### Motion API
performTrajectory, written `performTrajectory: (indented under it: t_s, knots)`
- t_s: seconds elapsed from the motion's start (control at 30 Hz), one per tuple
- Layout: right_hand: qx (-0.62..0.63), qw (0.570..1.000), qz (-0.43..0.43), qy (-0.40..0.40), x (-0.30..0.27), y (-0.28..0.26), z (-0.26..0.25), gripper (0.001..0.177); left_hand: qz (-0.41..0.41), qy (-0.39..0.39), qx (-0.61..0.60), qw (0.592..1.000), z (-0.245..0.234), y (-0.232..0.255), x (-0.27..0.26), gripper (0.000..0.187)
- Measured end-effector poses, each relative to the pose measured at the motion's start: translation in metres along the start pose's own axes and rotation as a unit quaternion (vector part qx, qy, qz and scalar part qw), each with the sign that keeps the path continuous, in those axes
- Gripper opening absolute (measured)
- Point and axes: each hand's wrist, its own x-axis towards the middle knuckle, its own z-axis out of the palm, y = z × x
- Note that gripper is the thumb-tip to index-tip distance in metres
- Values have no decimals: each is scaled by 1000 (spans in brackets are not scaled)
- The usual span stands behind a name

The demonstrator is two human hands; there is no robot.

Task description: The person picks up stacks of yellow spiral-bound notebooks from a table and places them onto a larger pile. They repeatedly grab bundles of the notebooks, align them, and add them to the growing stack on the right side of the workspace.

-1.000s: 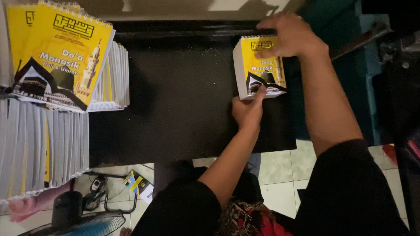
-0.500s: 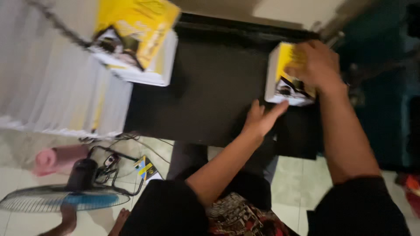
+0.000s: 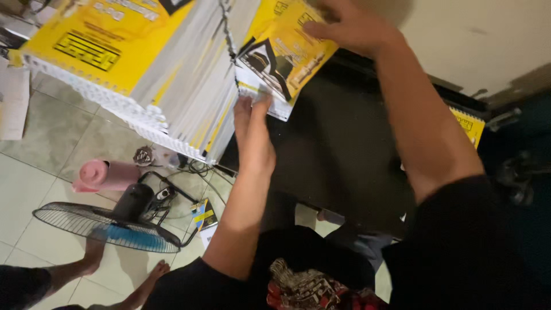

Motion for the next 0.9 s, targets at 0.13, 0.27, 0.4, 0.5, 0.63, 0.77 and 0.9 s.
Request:
performTrajectory:
  t_s: [0.13, 0.27, 0.4, 0.5, 0.63, 0.77, 0.9]
  knots:
    - [-29, 988, 90, -120, 35, -28, 1, 50, -37, 30, 32, 998, 34, 20, 3, 25]
    - [-84, 983, 137, -92, 52, -29, -1, 82, -52, 16, 51, 997, 40, 25, 6, 22]
    - [-98, 978, 127, -133, 61, -28, -2, 64, -62, 22, -45, 997, 45, 24, 7, 29]
    - [-112, 976, 130, -135, 54, -35, -1, 61, -63, 20, -49, 997, 47, 25, 6, 26]
    - [-89, 980, 120, -130, 49, -21, -1, 66, -84, 9, 0, 996, 45, 29, 1, 35]
    - [10, 973, 184, -137, 33, -30, 2, 55, -4, -26, -5, 1000, 30, 5, 12, 41]
    - [8, 974, 176, -141, 22, -42, 14, 46, -29, -41, -43, 998, 25, 12, 11, 31]
